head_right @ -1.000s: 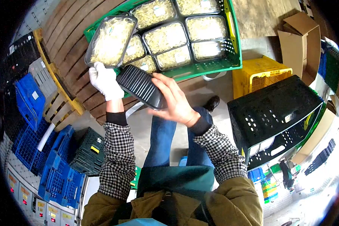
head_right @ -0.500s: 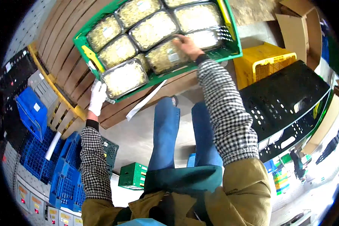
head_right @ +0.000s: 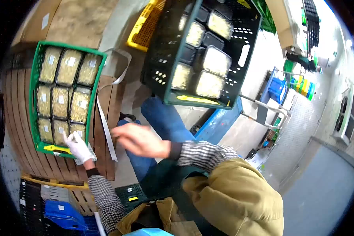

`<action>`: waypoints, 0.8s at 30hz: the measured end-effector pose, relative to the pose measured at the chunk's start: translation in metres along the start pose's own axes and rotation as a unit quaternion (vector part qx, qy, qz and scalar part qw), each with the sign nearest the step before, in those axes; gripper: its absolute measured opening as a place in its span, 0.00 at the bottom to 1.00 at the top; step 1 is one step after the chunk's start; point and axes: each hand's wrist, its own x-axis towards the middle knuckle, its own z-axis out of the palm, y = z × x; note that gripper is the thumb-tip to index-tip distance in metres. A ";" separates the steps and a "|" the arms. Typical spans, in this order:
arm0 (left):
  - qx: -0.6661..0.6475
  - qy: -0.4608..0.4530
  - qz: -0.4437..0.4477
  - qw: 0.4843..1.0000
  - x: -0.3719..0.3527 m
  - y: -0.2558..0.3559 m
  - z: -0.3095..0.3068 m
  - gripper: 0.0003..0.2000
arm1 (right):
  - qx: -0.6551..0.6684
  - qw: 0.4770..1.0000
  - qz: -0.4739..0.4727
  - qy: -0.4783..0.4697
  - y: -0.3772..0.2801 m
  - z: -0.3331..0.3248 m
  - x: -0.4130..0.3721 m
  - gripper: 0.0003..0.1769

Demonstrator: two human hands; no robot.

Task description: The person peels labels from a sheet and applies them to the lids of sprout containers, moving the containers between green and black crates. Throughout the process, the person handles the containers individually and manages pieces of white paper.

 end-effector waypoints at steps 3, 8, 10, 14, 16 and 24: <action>-0.239 -0.121 0.088 0.960 -0.080 0.168 0.009 0.18 | -0.167 0.960 0.014 0.225 0.046 -0.131 -0.035 0.15; -0.048 -0.301 0.388 0.870 -0.193 0.376 0.122 0.28 | -0.150 0.852 0.270 0.423 0.177 -0.322 -0.097 0.15; -0.019 -0.327 0.261 0.908 -0.209 0.409 0.209 0.36 | -0.084 0.859 0.296 0.410 0.182 -0.349 -0.107 0.15; -0.031 -0.393 0.086 0.915 -0.226 0.420 0.285 0.25 | -0.302 0.862 0.270 0.306 0.219 -0.362 -0.132 0.19; -0.068 -0.350 0.105 0.929 -0.232 0.414 0.294 0.15 | -0.335 0.861 0.269 0.272 0.221 -0.352 -0.121 0.22; -0.040 -0.226 0.413 0.881 -0.231 0.431 0.236 0.07 | -0.200 0.880 0.281 0.327 0.222 -0.340 -0.100 0.24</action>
